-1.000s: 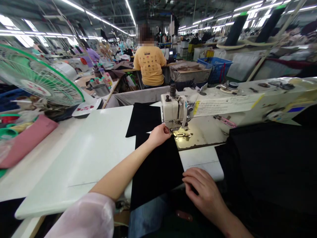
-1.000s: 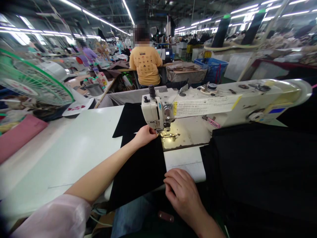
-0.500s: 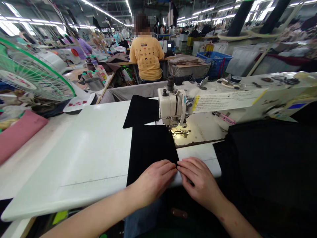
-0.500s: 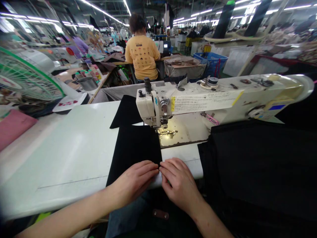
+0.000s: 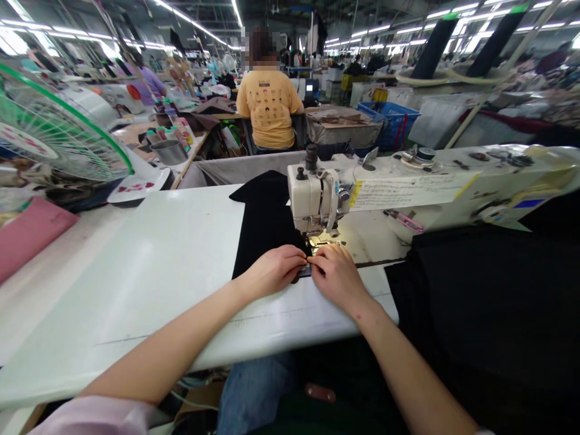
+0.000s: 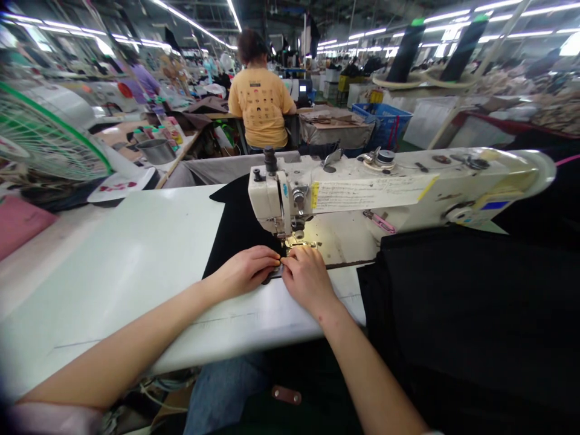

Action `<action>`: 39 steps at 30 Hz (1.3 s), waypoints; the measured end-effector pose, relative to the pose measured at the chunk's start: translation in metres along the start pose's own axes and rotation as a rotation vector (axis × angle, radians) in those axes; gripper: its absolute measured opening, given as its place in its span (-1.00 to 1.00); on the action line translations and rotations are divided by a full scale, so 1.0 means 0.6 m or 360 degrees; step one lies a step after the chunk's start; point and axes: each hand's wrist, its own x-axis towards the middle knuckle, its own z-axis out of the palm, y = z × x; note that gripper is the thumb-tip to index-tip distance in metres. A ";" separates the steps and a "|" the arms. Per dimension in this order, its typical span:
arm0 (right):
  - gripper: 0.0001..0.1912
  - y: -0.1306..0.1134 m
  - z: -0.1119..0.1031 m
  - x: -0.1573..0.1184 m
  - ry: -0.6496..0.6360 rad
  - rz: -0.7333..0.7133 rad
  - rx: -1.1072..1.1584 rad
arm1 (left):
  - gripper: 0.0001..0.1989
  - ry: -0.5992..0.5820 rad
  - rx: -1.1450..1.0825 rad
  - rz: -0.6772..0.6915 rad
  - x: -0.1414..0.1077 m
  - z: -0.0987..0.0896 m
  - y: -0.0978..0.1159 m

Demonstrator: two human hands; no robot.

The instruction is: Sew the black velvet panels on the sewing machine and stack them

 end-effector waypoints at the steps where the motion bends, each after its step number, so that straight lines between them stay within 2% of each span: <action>1: -0.78 0.002 0.003 0.008 0.0003 0.0012 -0.0014 | -0.77 0.0003 0.0004 -0.0012 0.006 -0.001 -0.010; 4: -0.80 0.002 0.008 0.020 0.0032 0.0026 -0.0028 | -0.76 -0.0001 0.0026 -0.0053 0.022 -0.006 -0.035; 7: -0.79 -0.020 -0.010 0.001 0.0100 0.0009 0.0003 | -0.73 -0.0001 0.0076 -0.0101 0.029 -0.006 -0.046; 9: -0.75 -0.040 -0.042 -0.028 0.0201 -0.0015 0.0064 | -0.69 -0.0002 0.0138 -0.0124 0.027 0.000 -0.044; 12: -0.73 -0.047 -0.117 -0.083 0.0466 0.0020 0.0118 | -0.61 0.0052 0.0244 -0.0236 0.017 0.013 -0.037; 14: -0.77 -0.021 -0.175 -0.119 0.0604 0.0223 -0.0116 | -0.57 0.0101 0.0297 -0.0352 0.009 0.017 -0.038; 16: -0.75 0.030 -0.225 -0.154 0.0701 0.0496 -0.0430 | -0.54 0.0123 0.0319 -0.0451 0.003 0.013 -0.046; 18: -0.68 0.092 -0.257 -0.184 0.0632 0.0669 -0.0611 | -0.49 0.0127 0.0305 -0.0506 -0.003 0.002 -0.058; 20: -0.72 0.146 -0.269 -0.205 0.0554 0.0670 -0.0539 | -0.46 0.0128 0.0283 -0.0531 -0.008 -0.012 -0.068; 22: -0.79 0.179 -0.266 -0.216 0.0500 0.0756 -0.0460 | -0.49 0.0118 0.0277 -0.0526 -0.013 -0.024 -0.074; 26: -0.86 0.191 -0.262 -0.212 0.0429 0.1038 -0.0350 | -0.59 0.0101 0.0302 -0.0547 -0.021 -0.030 -0.067; 28: -0.90 0.182 -0.273 -0.207 0.0445 0.1240 -0.0162 | -0.64 0.0115 0.0339 -0.0585 -0.023 -0.028 -0.052; 31: -0.95 0.141 -0.297 -0.202 0.0730 0.1480 -0.0016 | -0.68 0.0112 0.0330 -0.0503 -0.023 -0.025 -0.004; 33: -0.95 0.089 -0.304 -0.195 0.0924 0.1382 0.0013 | -0.58 0.0114 0.0164 -0.0320 -0.019 -0.026 0.046; 34: -0.93 0.058 -0.301 -0.188 0.0913 0.1243 0.0115 | -0.48 0.0126 0.0031 -0.0220 -0.016 -0.028 0.074; 35: -0.89 0.027 -0.295 -0.179 0.0855 0.1061 0.0308 | -0.35 0.0143 -0.0123 -0.0131 -0.012 -0.032 0.103; 37: -0.85 -0.028 -0.274 -0.155 0.0355 0.0875 0.0847 | -0.07 0.0185 -0.0440 0.0004 -0.002 -0.041 0.157; 38: -0.84 -0.049 -0.262 -0.143 0.0116 0.0875 0.1161 | -0.03 0.0206 -0.0583 0.0051 0.005 -0.046 0.179; 39: -0.83 -0.064 -0.249 -0.133 -0.0095 0.0898 0.1438 | -0.08 0.0219 -0.0718 0.0091 0.012 -0.050 0.196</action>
